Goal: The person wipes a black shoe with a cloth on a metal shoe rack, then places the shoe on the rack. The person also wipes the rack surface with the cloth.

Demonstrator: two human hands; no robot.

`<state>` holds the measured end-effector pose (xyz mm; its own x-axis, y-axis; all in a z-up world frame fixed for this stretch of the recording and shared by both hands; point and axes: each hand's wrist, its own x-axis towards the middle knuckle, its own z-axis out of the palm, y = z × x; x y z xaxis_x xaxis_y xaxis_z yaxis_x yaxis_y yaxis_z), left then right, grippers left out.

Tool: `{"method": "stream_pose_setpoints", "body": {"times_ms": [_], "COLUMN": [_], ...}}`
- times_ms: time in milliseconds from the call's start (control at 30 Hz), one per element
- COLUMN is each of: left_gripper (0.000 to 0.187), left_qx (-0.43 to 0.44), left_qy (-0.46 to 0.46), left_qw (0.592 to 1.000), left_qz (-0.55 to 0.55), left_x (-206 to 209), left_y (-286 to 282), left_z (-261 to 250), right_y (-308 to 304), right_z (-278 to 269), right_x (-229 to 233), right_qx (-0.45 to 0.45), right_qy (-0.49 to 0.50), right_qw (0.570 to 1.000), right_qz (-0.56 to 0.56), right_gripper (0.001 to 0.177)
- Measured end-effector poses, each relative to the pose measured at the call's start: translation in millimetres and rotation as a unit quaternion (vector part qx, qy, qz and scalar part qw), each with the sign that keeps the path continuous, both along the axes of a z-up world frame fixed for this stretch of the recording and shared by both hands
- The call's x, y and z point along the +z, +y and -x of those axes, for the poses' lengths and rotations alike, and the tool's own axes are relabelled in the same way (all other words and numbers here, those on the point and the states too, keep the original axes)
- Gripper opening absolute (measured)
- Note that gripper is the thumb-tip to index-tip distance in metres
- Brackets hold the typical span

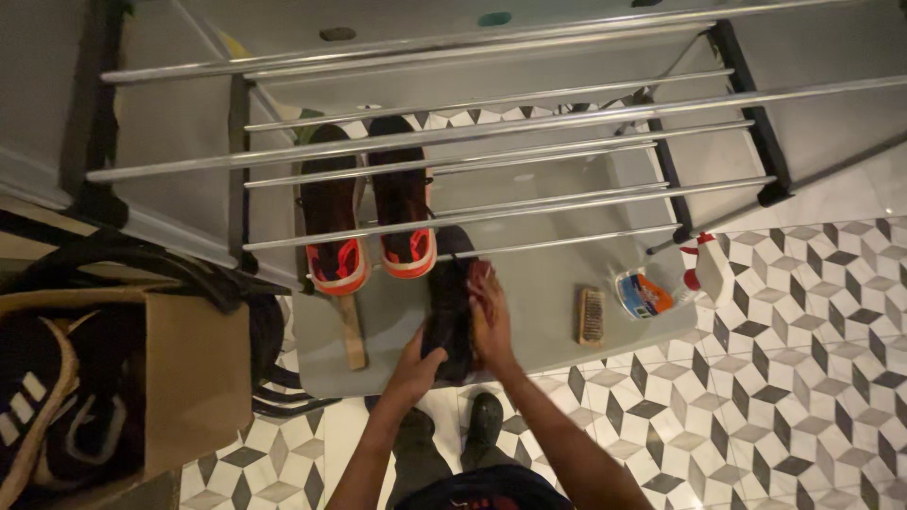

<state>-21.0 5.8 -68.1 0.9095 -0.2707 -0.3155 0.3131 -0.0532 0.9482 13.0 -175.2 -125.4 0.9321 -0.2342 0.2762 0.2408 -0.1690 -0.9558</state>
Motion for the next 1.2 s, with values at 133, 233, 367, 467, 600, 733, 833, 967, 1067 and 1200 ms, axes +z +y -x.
{"method": "stream_pose_setpoints", "body": {"times_ms": [133, 233, 367, 467, 600, 733, 833, 967, 1067, 1200], "left_gripper": [0.07, 0.065, 0.064, 0.065, 0.064, 0.067, 0.062, 0.043, 0.035, 0.038], "left_qx": [0.008, 0.005, -0.003, 0.003, 0.009, 0.02, 0.033, 0.016, 0.021, 0.05], "left_qy": [0.025, 0.009, 0.026, 0.015, -0.005, -0.021, -0.007, -0.015, 0.013, 0.027], "left_qw": [0.999, 0.999, 1.0, 1.0, 1.0, 0.999, 0.999, 0.998, 0.999, 0.997], "left_qz": [0.018, 0.034, -0.012, 0.014, 0.017, 0.021, 0.009, -0.056, -0.04, -0.048], "left_x": [1.0, -0.7, -4.9, -16.6, -23.6, -22.4, -20.0, -28.2, -41.8, -40.1], "left_y": [-1.4, -1.3, 3.4, 1.4, 2.4, 0.1, 1.7, 13.1, 13.3, 14.1], "left_z": [-0.7, -0.4, 0.7, 0.8, -1.1, -1.6, -0.7, -2.5, -8.2, -1.6], "right_y": [12.1, 12.3, 2.5, -6.6, -8.5, 0.5, 16.9, 15.5, 6.5, 0.0], "right_z": [79.3, 91.5, 41.3, -25.7, -39.6, 29.4, 99.0, 141.0, 104.4, 53.0], "right_x": [36.8, 46.9, 23.4, -2.1, -8.6, 21.4, 50.0, 59.1, 30.4, 8.4], "right_qx": [0.014, 0.028, 0.054, 0.065, 0.074, 0.067, 0.056, 0.108, 0.111, 0.098], "right_qy": [0.106, 0.143, 0.025, -0.004, 0.047, -0.013, 0.06, 0.101, 0.002, -0.016], "right_qw": [0.992, 0.985, 0.996, 0.995, 0.99, 0.997, 0.995, 0.986, 0.993, 0.994], "right_qz": [-0.07, -0.094, -0.065, -0.075, -0.111, 0.022, -0.049, -0.08, -0.024, -0.036], "right_gripper": [0.054, 0.057, 0.051, 0.045, 0.054, 0.064, 0.062, 0.054, 0.04, 0.037]}}
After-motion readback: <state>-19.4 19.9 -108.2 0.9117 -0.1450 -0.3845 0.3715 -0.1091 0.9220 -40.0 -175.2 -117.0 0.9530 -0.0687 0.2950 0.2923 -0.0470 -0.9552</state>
